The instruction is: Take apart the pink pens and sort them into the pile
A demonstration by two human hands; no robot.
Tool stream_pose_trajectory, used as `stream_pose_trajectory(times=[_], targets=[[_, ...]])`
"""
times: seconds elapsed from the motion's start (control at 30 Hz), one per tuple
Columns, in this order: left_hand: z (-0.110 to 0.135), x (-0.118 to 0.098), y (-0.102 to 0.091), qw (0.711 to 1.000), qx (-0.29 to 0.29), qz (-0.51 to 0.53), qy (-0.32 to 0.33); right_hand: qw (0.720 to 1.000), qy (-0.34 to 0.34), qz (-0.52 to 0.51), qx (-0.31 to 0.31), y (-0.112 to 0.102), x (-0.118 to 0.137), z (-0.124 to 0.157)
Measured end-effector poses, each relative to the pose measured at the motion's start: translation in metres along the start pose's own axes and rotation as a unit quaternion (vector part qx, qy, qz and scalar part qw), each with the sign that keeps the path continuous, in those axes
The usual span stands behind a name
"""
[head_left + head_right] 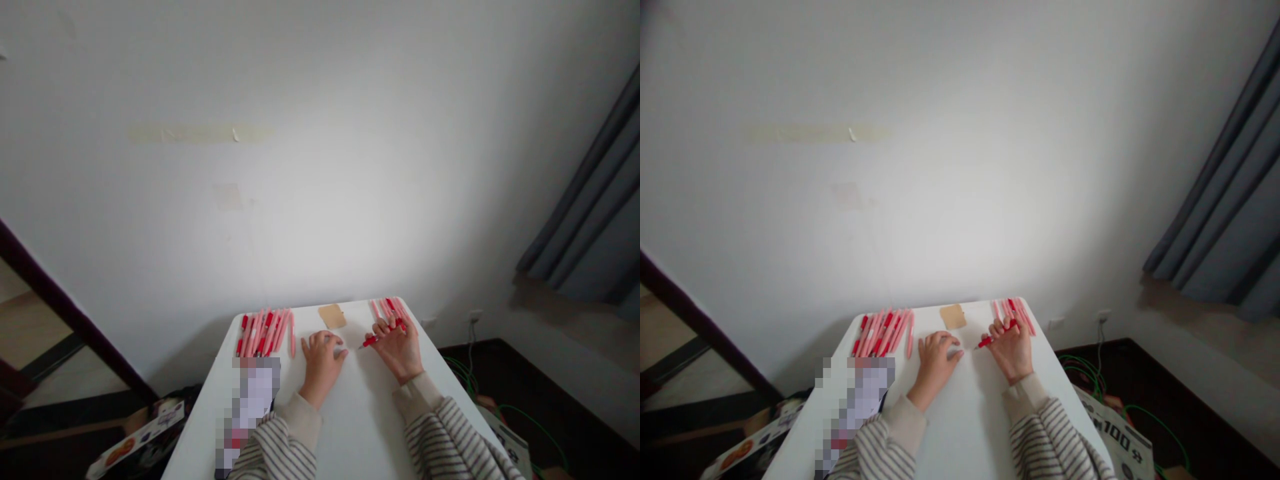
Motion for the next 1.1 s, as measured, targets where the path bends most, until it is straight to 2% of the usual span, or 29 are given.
stream_pose_trajectory(times=[0.17,0.23,0.47,0.83,1.1], targets=[[-0.0004,-0.0003,-0.0019,1.0,0.015,-0.004,-0.02,0.984,0.101,-0.148,0.024,0.0057,-0.0071,0.0041],[-0.0005,-0.0006,-0.002,1.0,0.02,-0.007,-0.022,0.977,0.118,-0.176,0.028,0.0075,-0.0072,0.0057],[0.0003,0.0004,-0.0008,0.999,0.024,-0.011,-0.022,0.972,0.126,-0.194,0.032,0.0088,-0.0074,0.0058],[0.0008,0.0007,0.0007,0.999,0.024,-0.022,-0.013,0.982,0.098,-0.163,0.017,0.0044,-0.0077,0.0022],[-0.0004,0.0,0.0003,0.999,0.024,-0.015,-0.016,0.978,0.113,-0.172,0.018,0.0027,-0.0105,0.0006]])
Point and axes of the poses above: each hand's wrist, its own z-axis away from the middle knuckle, its own y-axis out of the palm, x = y × z, the point moved 7 cm from there along -z, towards the middle knuckle, and after that the axes turned 12 degrees about -x, right-handed, at the moved point
